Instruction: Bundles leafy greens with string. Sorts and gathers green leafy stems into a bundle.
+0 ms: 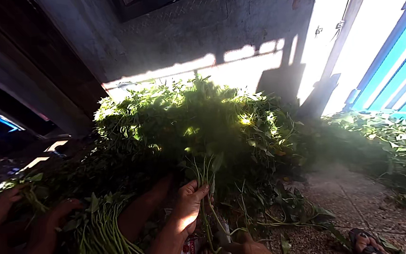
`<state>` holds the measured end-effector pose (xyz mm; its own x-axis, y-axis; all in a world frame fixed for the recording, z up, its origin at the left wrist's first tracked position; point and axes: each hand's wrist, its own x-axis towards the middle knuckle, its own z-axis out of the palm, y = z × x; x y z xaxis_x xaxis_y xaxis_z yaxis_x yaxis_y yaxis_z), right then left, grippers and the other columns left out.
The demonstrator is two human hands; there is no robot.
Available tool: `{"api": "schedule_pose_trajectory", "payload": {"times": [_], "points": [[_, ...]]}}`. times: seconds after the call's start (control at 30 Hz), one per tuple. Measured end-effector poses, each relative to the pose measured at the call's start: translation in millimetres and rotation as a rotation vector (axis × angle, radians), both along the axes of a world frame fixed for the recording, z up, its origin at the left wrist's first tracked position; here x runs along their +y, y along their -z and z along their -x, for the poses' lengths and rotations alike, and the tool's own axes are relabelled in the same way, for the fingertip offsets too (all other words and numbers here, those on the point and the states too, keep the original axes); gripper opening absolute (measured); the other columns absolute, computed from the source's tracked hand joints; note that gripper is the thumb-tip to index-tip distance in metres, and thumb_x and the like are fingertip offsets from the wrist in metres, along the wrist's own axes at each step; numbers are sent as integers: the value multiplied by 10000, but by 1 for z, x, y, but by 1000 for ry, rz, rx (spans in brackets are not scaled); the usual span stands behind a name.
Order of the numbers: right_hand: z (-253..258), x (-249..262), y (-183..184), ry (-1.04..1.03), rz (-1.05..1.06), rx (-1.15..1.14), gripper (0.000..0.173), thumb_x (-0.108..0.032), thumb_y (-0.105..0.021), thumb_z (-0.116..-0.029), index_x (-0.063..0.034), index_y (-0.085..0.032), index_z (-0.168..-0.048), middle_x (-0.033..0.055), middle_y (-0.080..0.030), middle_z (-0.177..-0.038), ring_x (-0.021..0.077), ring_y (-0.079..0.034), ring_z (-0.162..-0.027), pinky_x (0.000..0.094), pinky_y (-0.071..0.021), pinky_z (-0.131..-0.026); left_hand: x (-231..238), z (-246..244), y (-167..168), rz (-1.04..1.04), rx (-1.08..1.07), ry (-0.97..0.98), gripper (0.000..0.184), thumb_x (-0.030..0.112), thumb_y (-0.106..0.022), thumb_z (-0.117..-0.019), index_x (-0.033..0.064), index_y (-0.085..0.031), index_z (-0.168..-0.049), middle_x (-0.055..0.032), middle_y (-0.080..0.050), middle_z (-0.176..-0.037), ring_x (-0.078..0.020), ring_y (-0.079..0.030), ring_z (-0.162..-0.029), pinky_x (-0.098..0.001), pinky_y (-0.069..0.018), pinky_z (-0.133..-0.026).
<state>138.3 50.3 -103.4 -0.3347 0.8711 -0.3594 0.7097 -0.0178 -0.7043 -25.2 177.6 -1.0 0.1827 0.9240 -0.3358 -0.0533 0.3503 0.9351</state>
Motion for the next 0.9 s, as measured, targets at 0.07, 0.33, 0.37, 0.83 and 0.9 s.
{"api": "schedule_pose_trajectory", "payload": {"times": [0.07, 0.33, 0.37, 0.83, 0.9], "points": [[-6, 2, -10, 121, -63, -18, 340, -353, -563, -1006, -171, -728, -1242, 175, -748, -1042, 389, -720, -966, 644, -547, -837, -2, -1, 0, 6, 28, 28, 129, 51, -601, -1026, -51, -635, -1096, -172, -701, -878, -255, -714, -718, -366, -628, -614], [15, 24, -4, 446, -527, 157, 292, -381, -677, -955, -153, -779, -1106, 78, -714, -1031, 254, -684, -986, 474, -566, -833, -5, -9, -1, 21, -14, 71, 122, 40, -622, -1010, -48, -645, -1092, -183, -708, -924, -277, -723, -781, -402, -640, -690], [19, 25, 0, 461, -570, 200, 229, -319, -656, -972, -143, -781, -1049, 55, -728, -979, 227, -697, -950, 460, -566, -825, -5, -9, -1, 27, -25, 70, 128, 39, -622, -1009, -53, -647, -1095, -188, -711, -937, -279, -727, -794, -399, -639, -701], [48, 32, 16, 615, -474, 791, 151, -189, -697, -964, -83, -798, -999, 17, -723, -918, 117, -661, -882, 310, -546, -807, -6, -10, -5, 179, -190, -2, 188, 66, -584, -1036, -75, -625, -1152, -233, -729, -998, -329, -748, -879, -436, -641, -782], [48, 30, 16, 612, -459, 874, 123, -137, -707, -957, -49, -785, -993, 35, -721, -876, 111, -668, -813, 281, -564, -748, -5, -6, -6, 152, -165, 57, 202, 89, -580, -1044, -69, -630, -1158, -229, -732, -1018, -324, -748, -891, -429, -639, -790]]}}
